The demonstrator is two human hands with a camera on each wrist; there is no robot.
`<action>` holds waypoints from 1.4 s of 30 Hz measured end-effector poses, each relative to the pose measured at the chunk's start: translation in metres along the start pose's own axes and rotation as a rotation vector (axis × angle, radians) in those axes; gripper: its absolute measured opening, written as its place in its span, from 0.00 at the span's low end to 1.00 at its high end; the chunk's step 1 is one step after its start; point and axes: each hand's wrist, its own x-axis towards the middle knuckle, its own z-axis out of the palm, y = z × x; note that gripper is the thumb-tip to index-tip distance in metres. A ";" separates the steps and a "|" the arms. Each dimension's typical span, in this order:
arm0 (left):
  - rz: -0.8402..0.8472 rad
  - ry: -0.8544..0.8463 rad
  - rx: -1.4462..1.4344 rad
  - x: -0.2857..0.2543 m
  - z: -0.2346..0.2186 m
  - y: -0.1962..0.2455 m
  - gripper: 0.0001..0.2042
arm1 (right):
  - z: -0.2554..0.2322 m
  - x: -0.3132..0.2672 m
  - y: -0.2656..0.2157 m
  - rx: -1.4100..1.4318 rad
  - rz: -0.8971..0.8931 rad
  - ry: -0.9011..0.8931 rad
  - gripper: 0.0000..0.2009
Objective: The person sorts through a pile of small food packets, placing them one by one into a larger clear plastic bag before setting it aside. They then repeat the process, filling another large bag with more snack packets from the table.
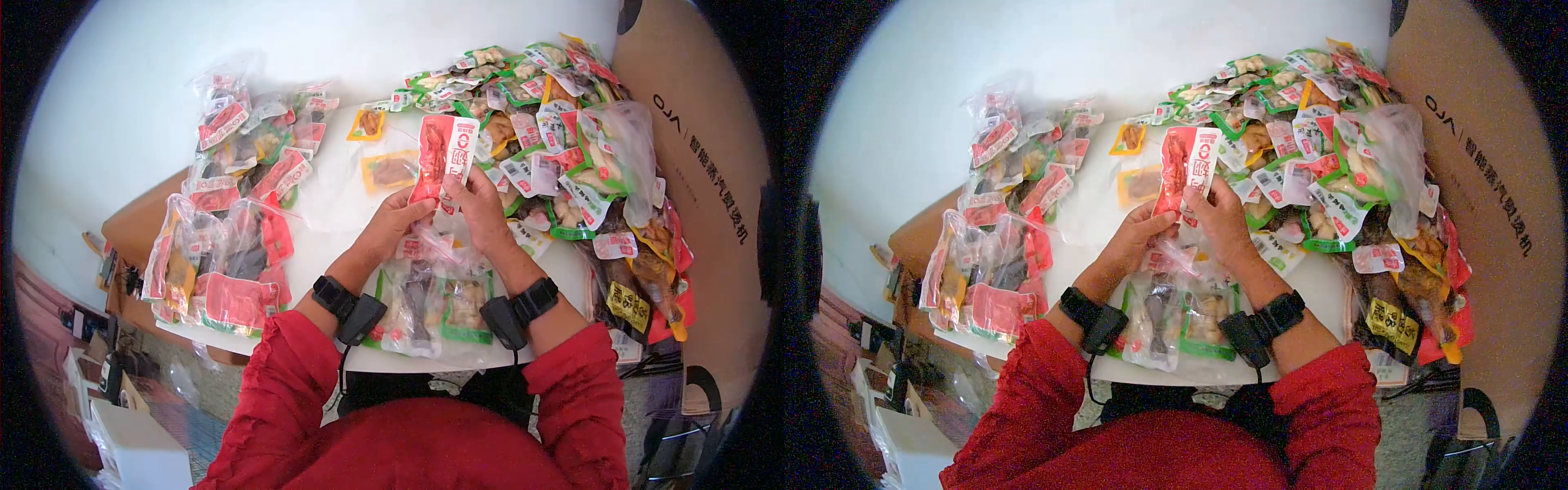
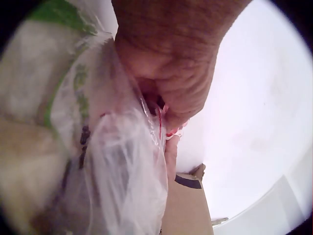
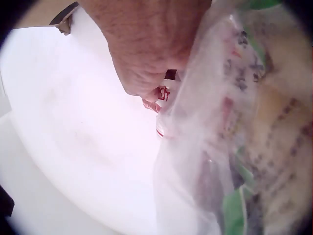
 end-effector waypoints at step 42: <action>0.180 -0.008 -0.327 0.009 -0.013 -0.003 0.14 | -0.004 -0.003 0.001 0.039 0.176 0.042 0.09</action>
